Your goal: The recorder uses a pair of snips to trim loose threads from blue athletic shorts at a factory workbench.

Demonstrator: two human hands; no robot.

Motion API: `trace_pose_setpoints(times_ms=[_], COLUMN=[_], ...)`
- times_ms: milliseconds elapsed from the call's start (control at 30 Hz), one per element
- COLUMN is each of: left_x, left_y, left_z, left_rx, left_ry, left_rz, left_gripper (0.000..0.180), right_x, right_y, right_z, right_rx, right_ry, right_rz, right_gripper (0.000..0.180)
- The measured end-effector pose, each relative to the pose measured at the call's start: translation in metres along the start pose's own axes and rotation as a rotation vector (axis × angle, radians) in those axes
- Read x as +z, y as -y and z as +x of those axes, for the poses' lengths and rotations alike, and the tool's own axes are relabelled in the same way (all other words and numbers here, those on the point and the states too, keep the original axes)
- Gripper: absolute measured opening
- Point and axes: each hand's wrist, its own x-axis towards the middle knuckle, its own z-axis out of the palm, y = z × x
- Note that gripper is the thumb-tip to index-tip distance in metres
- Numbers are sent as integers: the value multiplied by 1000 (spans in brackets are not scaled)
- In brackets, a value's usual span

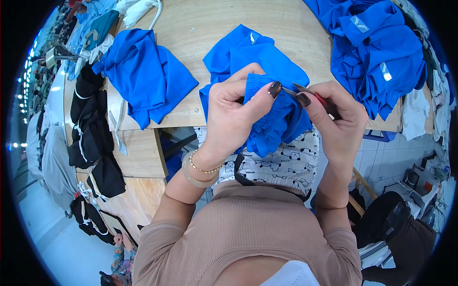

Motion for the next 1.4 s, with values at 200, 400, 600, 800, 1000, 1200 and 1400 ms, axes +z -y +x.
trace_pose_setpoints(times_ms=[200,400,600,800,1000,1200,1400], left_x=[0,1,2,-3,-5,-2,0], left_y=[-2,1,0,2,6,3,0], left_z=[2,3,3,5,5,4,7], left_rx=[110,154,177,146,71,-23,203], left_ry=[-37,-84,-108,-50,-13,-43,-127], left_rz=[178,246,320,196,24,-72,250], left_gripper=[18,19,19,18,19,20,22], right_x=[2,9,9,3,5,8,5], right_y=[4,14,16,11,-11,-18,-9], right_z=[-3,-3,-3,2,3,6,3], right_rx=[-13,24,-16,44,73,77,-10], right_ry=[-48,-102,-100,-27,27,35,-29], right_rz=[-131,-206,-294,-152,117,280,25], right_gripper=[9,10,11,10,6,6,8])
